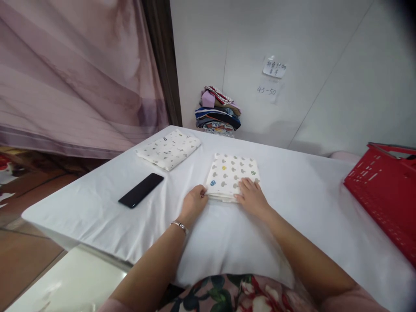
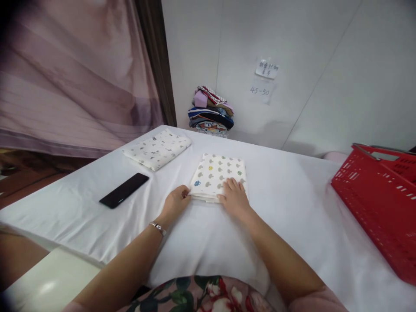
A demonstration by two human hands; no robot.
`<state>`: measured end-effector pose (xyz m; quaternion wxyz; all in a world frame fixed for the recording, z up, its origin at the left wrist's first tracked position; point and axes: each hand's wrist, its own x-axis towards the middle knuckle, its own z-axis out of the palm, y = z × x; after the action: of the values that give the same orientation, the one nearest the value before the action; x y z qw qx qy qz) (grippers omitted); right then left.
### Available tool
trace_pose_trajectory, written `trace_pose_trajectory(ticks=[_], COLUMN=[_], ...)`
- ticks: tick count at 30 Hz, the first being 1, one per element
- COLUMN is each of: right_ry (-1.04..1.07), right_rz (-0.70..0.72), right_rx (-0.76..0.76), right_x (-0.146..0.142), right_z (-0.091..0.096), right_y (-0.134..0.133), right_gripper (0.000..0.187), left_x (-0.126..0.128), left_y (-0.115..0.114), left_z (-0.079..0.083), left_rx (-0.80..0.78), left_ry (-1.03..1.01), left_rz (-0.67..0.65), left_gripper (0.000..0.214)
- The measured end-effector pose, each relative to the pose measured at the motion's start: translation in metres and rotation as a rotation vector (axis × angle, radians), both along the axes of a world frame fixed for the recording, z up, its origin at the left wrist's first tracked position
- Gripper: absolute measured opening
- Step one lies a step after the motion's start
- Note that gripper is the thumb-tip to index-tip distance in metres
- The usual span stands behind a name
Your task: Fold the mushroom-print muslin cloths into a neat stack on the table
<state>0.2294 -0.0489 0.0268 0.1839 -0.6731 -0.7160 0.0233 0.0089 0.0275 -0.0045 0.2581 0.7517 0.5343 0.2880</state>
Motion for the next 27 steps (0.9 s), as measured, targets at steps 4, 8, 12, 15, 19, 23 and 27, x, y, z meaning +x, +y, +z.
trace_pose_trajectory(ticks=[4,8,12,15,19,23,27], right_ry=[-0.136,-0.100,-0.025,-0.037,-0.030,0.076,0.166], right_rz=[-0.068,-0.056,-0.049,-0.140,-0.277,-0.290,-0.259], right_rx=[-0.124,-0.161,-0.243,-0.207,-0.227,-0.201,-0.173], right_x=[0.014,0.010,0.013,0.025,0.052,0.068,0.070], right_z=[-0.022,-0.022,-0.002,0.007,-0.009,-0.033,-0.038], right_y=[0.005,0.001,0.014,0.036,0.056,0.057,0.057], right_gripper=[0.059,0.060,0.059,0.058,0.058,0.057,0.058], left_x=[-0.001,-0.002,0.022,0.053,0.075,0.072,0.068], left_y=[-0.002,0.002,0.015,0.028,0.039,0.039,0.039], left_z=[0.006,0.030,0.056,0.053,0.022,0.005,0.007], left_rx=[0.021,-0.018,0.161,0.323,0.234,0.217,0.192], left_ry=[0.104,0.190,0.105,0.212,0.436,0.459,0.420], left_rz=[0.003,-0.012,-0.096,-0.202,-0.182,-0.191,-0.182], left_gripper=[0.009,0.018,0.031,0.034,0.049,0.051,0.051])
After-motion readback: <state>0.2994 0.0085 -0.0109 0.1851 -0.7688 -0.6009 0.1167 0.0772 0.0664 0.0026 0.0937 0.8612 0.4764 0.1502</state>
